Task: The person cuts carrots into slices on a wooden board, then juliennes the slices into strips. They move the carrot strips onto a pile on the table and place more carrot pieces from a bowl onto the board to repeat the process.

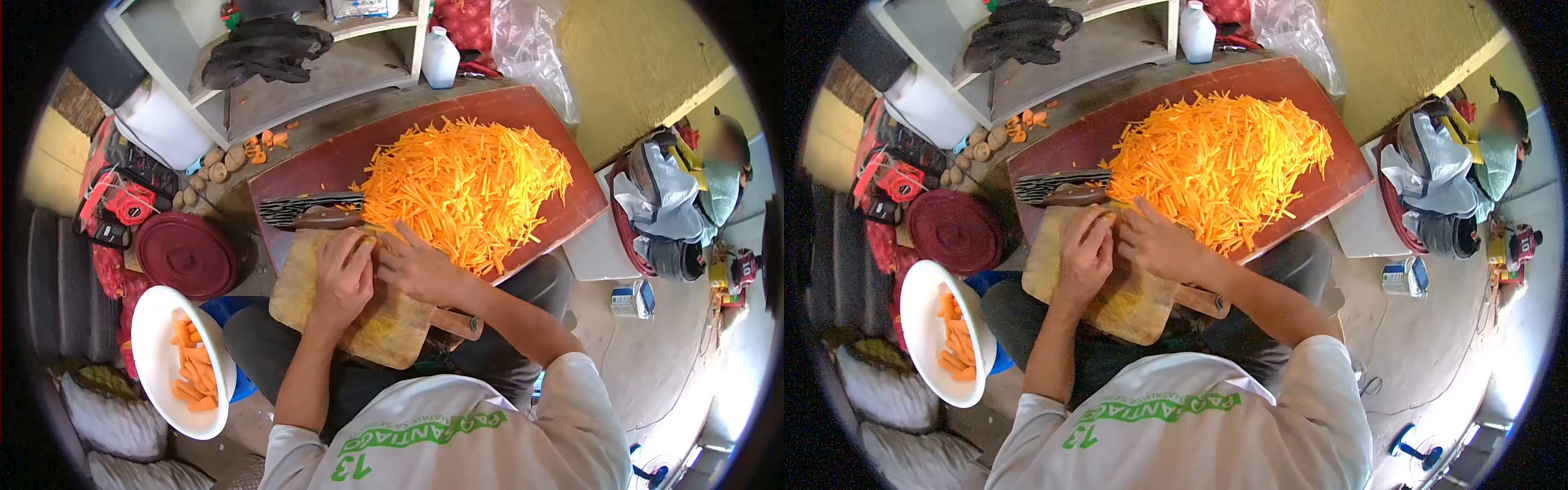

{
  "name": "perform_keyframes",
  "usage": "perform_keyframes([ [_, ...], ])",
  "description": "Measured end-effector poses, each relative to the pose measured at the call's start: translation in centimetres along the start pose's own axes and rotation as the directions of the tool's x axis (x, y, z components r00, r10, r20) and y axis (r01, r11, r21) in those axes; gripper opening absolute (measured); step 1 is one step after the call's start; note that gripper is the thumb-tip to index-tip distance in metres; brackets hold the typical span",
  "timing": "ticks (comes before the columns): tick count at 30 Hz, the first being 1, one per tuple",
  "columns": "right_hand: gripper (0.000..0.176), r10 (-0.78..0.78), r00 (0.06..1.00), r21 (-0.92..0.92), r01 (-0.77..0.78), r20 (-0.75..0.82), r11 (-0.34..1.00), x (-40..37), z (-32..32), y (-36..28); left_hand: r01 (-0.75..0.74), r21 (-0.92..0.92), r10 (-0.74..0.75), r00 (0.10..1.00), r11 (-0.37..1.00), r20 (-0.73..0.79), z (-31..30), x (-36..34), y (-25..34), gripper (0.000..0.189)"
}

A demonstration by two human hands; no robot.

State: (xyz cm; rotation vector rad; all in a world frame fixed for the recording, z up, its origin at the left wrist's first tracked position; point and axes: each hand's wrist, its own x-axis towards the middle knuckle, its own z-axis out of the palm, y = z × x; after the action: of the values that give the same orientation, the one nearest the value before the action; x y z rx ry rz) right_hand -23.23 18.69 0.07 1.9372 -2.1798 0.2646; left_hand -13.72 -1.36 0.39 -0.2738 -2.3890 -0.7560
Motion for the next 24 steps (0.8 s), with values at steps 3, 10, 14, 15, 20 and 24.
perform_keyframes([
  [3,0.033,0.067,0.998,-0.131,-0.064,0.014,0.989,-0.2,-1.9,1.7,0.043,0.024,-0.045,0.996,0.999,0.072,0.3,-0.2,0.0,0.041],
  [10,0.030,0.236,0.960,0.183,-0.208,-0.150,0.961,-1.5,-3.3,4.6,0.012,0.080,-0.040,0.934,0.997,0.355,2.3,-1.0,1.4,0.062],
  [14,0.028,0.336,0.897,0.319,-0.241,-0.287,0.917,-2.5,-4.2,2.7,0.063,0.056,-0.079,0.925,0.996,0.372,3.2,-1.0,1.8,0.064],
  [15,0.029,0.352,0.894,0.328,-0.256,-0.278,0.909,-2.9,-5.0,2.2,0.083,0.044,-0.093,0.924,0.996,0.370,3.3,-0.9,1.9,0.062],
  [20,0.038,0.382,0.913,0.300,-0.328,-0.143,0.896,-5.7,-7.3,2.3,0.159,0.060,-0.170,0.906,0.985,0.388,3.5,-0.1,2.4,0.060],
  [24,0.049,0.346,0.916,0.142,-0.323,-0.201,0.936,-7.7,-6.6,3.2,0.157,0.112,-0.187,0.916,0.981,0.356,4.8,-0.6,1.7,0.061],
])
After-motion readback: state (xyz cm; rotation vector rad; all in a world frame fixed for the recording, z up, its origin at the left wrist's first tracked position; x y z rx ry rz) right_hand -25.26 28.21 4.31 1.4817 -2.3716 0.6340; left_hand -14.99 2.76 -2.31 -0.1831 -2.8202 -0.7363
